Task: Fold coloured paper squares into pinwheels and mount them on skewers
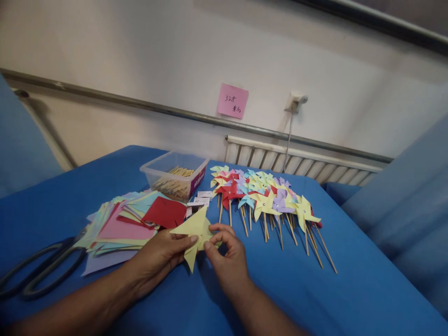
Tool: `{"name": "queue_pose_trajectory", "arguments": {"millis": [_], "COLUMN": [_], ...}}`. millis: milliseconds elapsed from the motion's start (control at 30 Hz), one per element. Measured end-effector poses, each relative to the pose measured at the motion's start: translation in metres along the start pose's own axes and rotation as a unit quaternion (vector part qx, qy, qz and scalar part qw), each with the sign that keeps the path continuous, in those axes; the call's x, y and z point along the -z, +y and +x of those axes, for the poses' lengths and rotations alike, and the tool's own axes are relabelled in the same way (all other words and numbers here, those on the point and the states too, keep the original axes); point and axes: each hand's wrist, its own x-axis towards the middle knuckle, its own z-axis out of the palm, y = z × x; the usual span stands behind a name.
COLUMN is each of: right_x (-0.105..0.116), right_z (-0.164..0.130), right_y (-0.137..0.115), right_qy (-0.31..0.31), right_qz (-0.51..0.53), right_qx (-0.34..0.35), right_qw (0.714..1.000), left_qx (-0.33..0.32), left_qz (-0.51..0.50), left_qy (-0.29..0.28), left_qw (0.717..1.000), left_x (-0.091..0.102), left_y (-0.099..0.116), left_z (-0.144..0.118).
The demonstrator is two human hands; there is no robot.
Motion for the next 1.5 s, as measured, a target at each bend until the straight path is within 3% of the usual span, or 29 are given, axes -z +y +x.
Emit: {"name": "queue_pose_trajectory", "arguments": {"millis": [367, 533, 733, 1500], "right_x": [0.002, 0.002, -0.001, -0.001], "right_z": [-0.003, 0.0, 0.0, 0.001], "right_y": [-0.013, 0.0, 0.006, 0.001], "right_qy": [-0.052, -0.003, 0.013, 0.022], "right_qz": [-0.045, -0.046, -0.061, -0.05], "right_qx": [0.025, 0.016, 0.028, 0.024], "right_qw": [0.997, 0.999, 0.998, 0.998], "left_qx": [-0.018, -0.02, -0.008, -0.006], "left_qz": [-0.028, -0.022, 0.0, -0.01], "left_qy": [-0.016, -0.031, -0.025, -0.026], "left_qw": [0.999, 0.999, 1.0, 1.0], "left_x": [0.001, 0.001, 0.0, -0.002], "left_y": [0.003, 0.001, -0.003, -0.007], "left_z": [-0.001, -0.001, 0.0, 0.001]}}
